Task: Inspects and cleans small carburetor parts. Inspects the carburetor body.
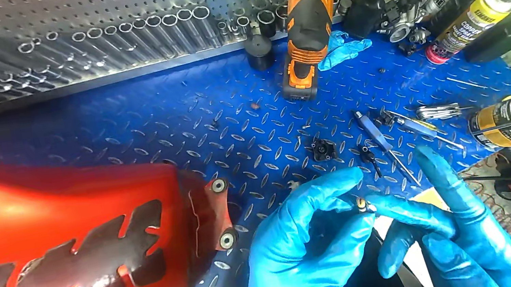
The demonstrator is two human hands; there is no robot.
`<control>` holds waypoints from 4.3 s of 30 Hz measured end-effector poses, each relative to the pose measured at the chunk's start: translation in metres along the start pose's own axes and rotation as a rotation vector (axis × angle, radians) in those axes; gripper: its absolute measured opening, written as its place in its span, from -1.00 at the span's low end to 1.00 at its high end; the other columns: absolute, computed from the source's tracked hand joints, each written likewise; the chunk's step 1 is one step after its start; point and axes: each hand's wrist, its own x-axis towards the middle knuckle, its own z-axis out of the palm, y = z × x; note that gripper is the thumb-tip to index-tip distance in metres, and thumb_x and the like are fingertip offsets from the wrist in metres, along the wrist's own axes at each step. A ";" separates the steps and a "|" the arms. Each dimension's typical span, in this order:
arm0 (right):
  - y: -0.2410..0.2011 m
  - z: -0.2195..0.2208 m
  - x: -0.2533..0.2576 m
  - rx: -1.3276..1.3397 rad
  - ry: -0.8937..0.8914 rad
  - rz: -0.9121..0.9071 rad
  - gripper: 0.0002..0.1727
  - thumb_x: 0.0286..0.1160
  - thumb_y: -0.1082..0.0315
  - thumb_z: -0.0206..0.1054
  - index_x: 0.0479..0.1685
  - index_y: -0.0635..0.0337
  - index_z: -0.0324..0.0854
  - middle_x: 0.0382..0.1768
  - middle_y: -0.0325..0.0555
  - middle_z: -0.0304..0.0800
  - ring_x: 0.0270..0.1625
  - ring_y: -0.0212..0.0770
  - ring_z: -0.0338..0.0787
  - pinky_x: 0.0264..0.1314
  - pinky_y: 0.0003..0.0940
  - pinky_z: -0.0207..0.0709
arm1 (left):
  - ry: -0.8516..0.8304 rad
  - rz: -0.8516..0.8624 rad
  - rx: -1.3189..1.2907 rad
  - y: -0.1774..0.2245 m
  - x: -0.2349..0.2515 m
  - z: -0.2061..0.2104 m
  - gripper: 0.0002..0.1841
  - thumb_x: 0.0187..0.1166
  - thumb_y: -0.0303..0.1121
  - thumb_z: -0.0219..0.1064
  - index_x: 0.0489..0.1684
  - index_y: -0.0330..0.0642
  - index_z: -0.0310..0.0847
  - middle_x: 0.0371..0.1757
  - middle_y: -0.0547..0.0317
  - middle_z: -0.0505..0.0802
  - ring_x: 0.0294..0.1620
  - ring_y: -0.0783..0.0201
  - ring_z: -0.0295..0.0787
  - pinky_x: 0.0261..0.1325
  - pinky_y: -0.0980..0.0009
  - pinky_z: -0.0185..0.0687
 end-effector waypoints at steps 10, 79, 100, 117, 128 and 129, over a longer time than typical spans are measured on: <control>0.004 0.000 -0.002 -0.125 0.001 -0.020 -0.37 0.86 0.41 -0.01 0.89 0.02 0.02 0.42 -0.13 0.76 0.07 -0.31 0.89 0.15 -0.44 0.75 | 0.050 0.047 0.197 -0.004 -0.004 0.001 -0.61 0.38 -0.50 0.56 0.22 -0.19 0.75 -0.08 0.24 0.89 -0.15 0.44 0.82 -0.08 0.56 0.82; -0.029 -0.323 -0.061 -1.784 0.350 0.263 -0.23 0.49 0.46 0.19 0.84 0.08 0.20 0.19 0.01 0.85 0.40 0.21 0.68 0.58 0.36 0.22 | 0.095 -0.463 -0.076 0.004 0.004 0.049 -0.68 0.38 -0.71 0.19 -0.06 -0.21 0.77 -0.25 0.48 0.89 -0.30 0.57 0.80 -0.12 0.62 0.72; 0.011 -0.137 -0.060 -0.489 -0.043 0.411 -0.13 0.52 0.46 0.36 0.86 0.18 0.01 0.03 -0.37 0.86 0.09 -0.44 0.81 0.23 -0.44 0.68 | -0.112 -0.556 -0.066 -0.034 -0.057 0.041 -0.40 0.48 -0.49 0.46 0.60 -0.23 0.49 0.01 0.28 0.88 -0.22 0.53 0.76 -0.17 0.60 0.73; 0.031 -0.070 -0.023 -0.482 -0.434 0.126 -0.10 0.57 0.38 0.43 0.89 -0.01 -0.01 0.00 -0.28 0.87 0.18 -0.37 0.77 0.51 -0.34 0.51 | -0.333 -0.517 0.027 -0.015 -0.055 0.004 -0.40 0.53 -0.51 0.43 0.63 -0.24 0.46 0.08 0.12 0.86 -0.14 0.49 0.77 -0.05 0.55 0.74; 0.041 -0.068 -0.027 -0.356 -0.107 0.126 -0.02 0.47 0.50 0.44 0.90 0.03 -0.05 -0.05 -0.35 0.83 0.05 -0.46 0.77 0.35 -0.46 0.61 | -0.354 -0.351 0.112 -0.028 -0.025 -0.022 -0.54 0.64 -0.46 0.33 0.53 -0.32 0.53 0.14 0.06 0.87 -0.02 0.36 0.86 0.06 0.40 0.84; 0.044 -0.070 -0.027 -0.339 -0.021 0.125 -0.03 0.47 0.51 0.43 0.90 -0.01 -0.04 -0.04 -0.37 0.84 0.03 -0.47 0.78 0.29 -0.48 0.64 | -0.274 -0.253 0.286 -0.032 -0.024 -0.027 -0.57 0.65 -0.39 0.34 0.50 -0.22 0.58 0.14 0.12 0.88 0.00 0.37 0.86 0.07 0.39 0.85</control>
